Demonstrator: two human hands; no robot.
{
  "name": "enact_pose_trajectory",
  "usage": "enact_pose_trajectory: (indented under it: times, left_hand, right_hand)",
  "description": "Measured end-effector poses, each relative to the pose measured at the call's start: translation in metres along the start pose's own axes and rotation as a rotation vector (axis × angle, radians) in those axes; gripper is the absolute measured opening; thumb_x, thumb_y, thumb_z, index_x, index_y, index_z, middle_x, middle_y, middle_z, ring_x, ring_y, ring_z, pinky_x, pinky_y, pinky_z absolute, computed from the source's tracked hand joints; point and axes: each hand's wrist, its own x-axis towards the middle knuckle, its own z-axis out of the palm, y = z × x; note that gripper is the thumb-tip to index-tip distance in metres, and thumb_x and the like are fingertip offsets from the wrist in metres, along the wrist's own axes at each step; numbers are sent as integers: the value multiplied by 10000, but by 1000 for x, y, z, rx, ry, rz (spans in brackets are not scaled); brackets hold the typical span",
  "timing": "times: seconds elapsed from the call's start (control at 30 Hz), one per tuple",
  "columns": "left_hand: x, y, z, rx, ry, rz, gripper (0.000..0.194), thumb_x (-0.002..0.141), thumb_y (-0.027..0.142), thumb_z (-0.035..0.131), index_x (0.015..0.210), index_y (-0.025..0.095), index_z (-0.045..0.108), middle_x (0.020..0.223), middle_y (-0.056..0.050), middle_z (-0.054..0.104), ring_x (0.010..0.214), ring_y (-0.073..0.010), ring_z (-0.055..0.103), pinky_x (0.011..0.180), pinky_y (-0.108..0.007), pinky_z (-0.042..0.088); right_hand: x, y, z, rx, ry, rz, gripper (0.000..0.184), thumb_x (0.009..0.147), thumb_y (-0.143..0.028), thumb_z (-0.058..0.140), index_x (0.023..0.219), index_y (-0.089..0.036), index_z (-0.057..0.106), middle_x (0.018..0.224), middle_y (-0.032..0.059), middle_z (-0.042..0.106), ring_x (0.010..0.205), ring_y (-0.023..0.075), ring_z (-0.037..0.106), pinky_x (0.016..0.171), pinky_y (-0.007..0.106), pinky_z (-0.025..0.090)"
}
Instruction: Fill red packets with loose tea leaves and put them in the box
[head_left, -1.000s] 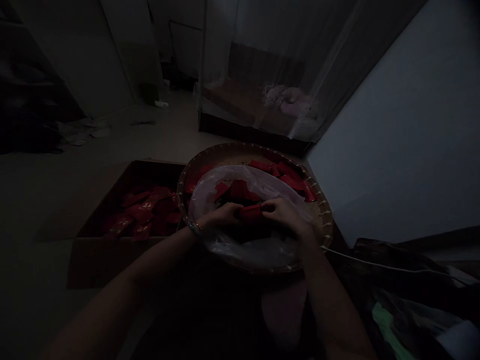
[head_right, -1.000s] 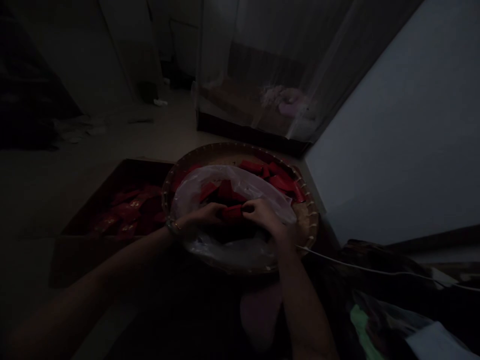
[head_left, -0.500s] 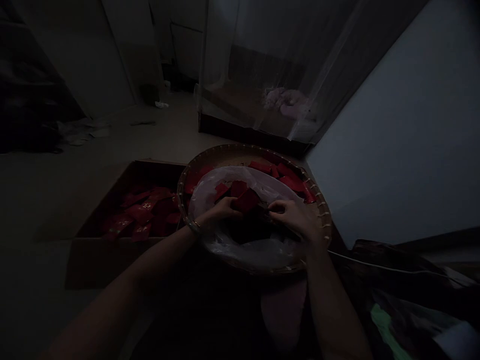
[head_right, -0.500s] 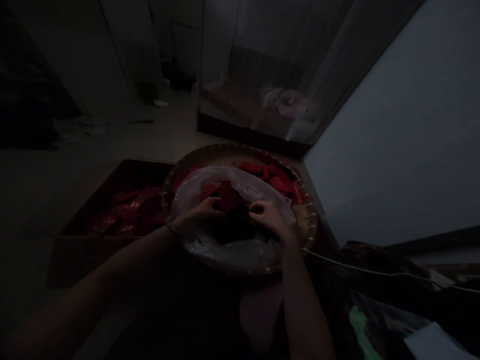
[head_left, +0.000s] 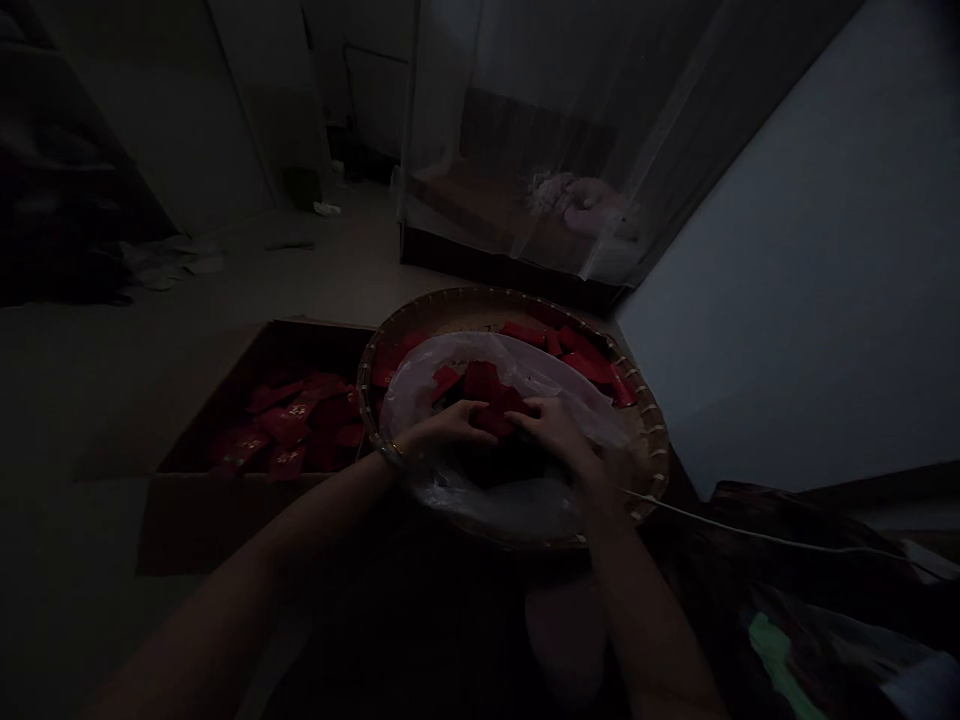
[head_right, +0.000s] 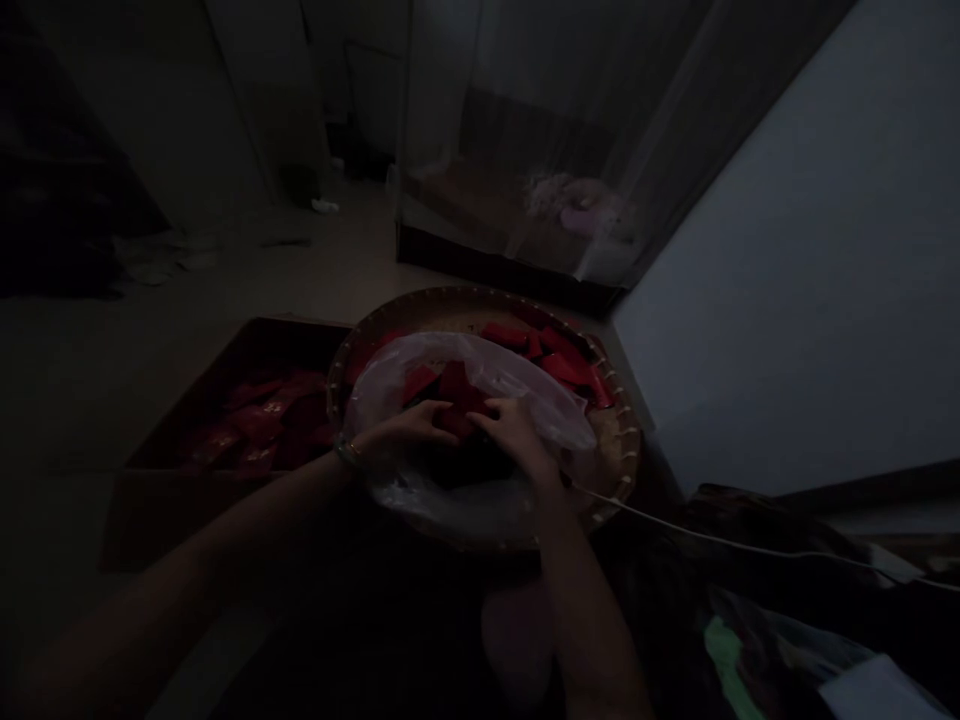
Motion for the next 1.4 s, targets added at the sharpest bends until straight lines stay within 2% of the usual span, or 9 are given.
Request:
enact_pose_trajectory:
  times: [0.13, 0.3, 0.5, 0.8, 0.93, 1.0, 1.17, 1.27, 1.4]
  left_hand:
    - [-3, 8, 3, 15, 27, -52, 427, 661, 371, 750, 980, 99, 668, 792, -31, 669, 669, -124, 578, 614, -227, 445]
    - [-4, 9, 4, -54, -17, -120, 361, 706, 394, 712, 890, 85, 683, 672, -8, 630, 576, -98, 539, 557, -215, 407]
    - [-2, 1, 1, 17, -24, -107, 359, 585, 268, 806, 881, 110, 679, 726, -2, 665, 611, -109, 587, 589, -217, 460]
    - [-5, 6, 1, 76, -124, -175, 306, 581, 264, 800, 797, 110, 647, 639, -15, 661, 543, -128, 612, 493, -201, 449]
    - [-5, 6, 2, 69, -68, -188, 331, 579, 255, 799, 824, 110, 630, 638, -8, 656, 544, -126, 611, 504, -205, 456]
    - [-4, 4, 2, 56, -61, -183, 351, 592, 279, 795, 854, 107, 636, 667, -16, 662, 580, -135, 620, 538, -221, 473]
    - [3, 2, 0, 55, 16, -63, 430, 628, 367, 770, 963, 124, 654, 792, -22, 658, 680, -126, 596, 608, -219, 456]
    - [11, 6, -3, 89, 126, -36, 395, 665, 462, 717, 845, 115, 659, 686, 8, 594, 585, -89, 511, 526, -191, 380]
    - [23, 10, -2, 34, 178, -87, 426, 656, 520, 694, 722, 104, 630, 582, 37, 503, 489, -57, 399, 468, -186, 288]
  right_hand:
    - [1, 1, 4, 11, -67, -56, 337, 783, -430, 585, 597, -157, 649, 530, -18, 571, 492, 106, 458, 468, 216, 290]
    - [2, 3, 3, -45, -93, -119, 365, 826, -434, 535, 616, -163, 657, 570, -9, 595, 529, 114, 481, 506, 225, 311]
    - [2, 6, -1, -85, 65, -135, 328, 809, -399, 582, 599, -154, 639, 616, -1, 613, 602, 127, 514, 570, 239, 342]
    - [1, 11, 3, 12, 229, -88, 385, 726, -510, 644, 566, -161, 620, 552, -9, 558, 577, 128, 493, 556, 247, 351]
    - [3, 20, 16, 298, 442, 22, 503, 633, -591, 676, 897, -164, 647, 738, 22, 625, 603, 139, 534, 544, 244, 408]
    - [2, 23, 23, 410, 391, 84, 594, 589, -607, 694, 979, -165, 621, 762, 19, 626, 544, 122, 513, 488, 236, 395]
    - [-2, 29, 35, 395, 272, 179, 446, 604, -593, 691, 632, -169, 556, 469, -65, 441, 395, 75, 359, 395, 216, 261]
    - [-2, 31, 37, 396, 235, 164, 433, 595, -577, 702, 600, -173, 546, 456, -73, 421, 390, 69, 350, 391, 211, 251]
    - [-1, 34, 36, 478, 252, 197, 401, 599, -544, 700, 673, -160, 611, 496, -58, 492, 385, 64, 362, 383, 205, 260]
